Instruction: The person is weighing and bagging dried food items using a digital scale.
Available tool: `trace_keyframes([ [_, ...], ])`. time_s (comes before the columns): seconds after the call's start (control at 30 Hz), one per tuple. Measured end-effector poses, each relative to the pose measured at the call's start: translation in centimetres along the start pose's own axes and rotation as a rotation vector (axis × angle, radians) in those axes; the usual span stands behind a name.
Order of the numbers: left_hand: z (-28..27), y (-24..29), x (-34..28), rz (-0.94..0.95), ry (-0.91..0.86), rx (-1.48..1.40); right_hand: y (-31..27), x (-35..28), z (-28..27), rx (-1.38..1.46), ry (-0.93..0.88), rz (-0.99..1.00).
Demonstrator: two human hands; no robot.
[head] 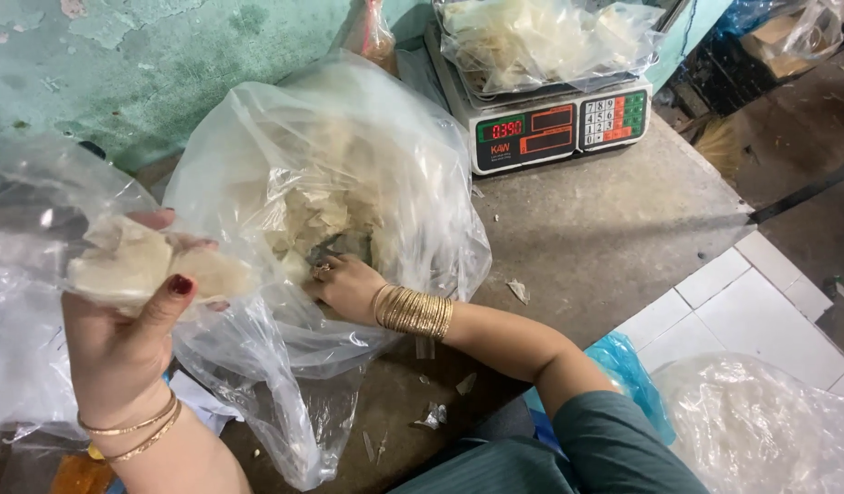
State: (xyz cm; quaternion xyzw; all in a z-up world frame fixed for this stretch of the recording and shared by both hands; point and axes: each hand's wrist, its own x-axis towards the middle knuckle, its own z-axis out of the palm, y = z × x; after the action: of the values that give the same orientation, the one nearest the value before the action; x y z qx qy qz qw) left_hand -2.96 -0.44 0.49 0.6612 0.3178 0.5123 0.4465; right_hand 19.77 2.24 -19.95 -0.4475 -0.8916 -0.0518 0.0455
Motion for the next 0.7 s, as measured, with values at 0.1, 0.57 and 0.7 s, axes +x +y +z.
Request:
trace_keyframes([
  [0.1,-0.2,-0.3,-0.3,0.047,0.018,-0.035,0.4,-0.6,0.8,0.161,0.099,-0.019],
  [0.57,-1.6,-1.3,-0.8,0.181,0.022,-0.122,7.7,-3.3,-3.3,1.102,0.495,0.251],
  [0.7,-1.7,0.1,-0.2,0.224,-0.063,-0.063,8.3,-3.9,-4.8,1.224,0.39,0.309],
])
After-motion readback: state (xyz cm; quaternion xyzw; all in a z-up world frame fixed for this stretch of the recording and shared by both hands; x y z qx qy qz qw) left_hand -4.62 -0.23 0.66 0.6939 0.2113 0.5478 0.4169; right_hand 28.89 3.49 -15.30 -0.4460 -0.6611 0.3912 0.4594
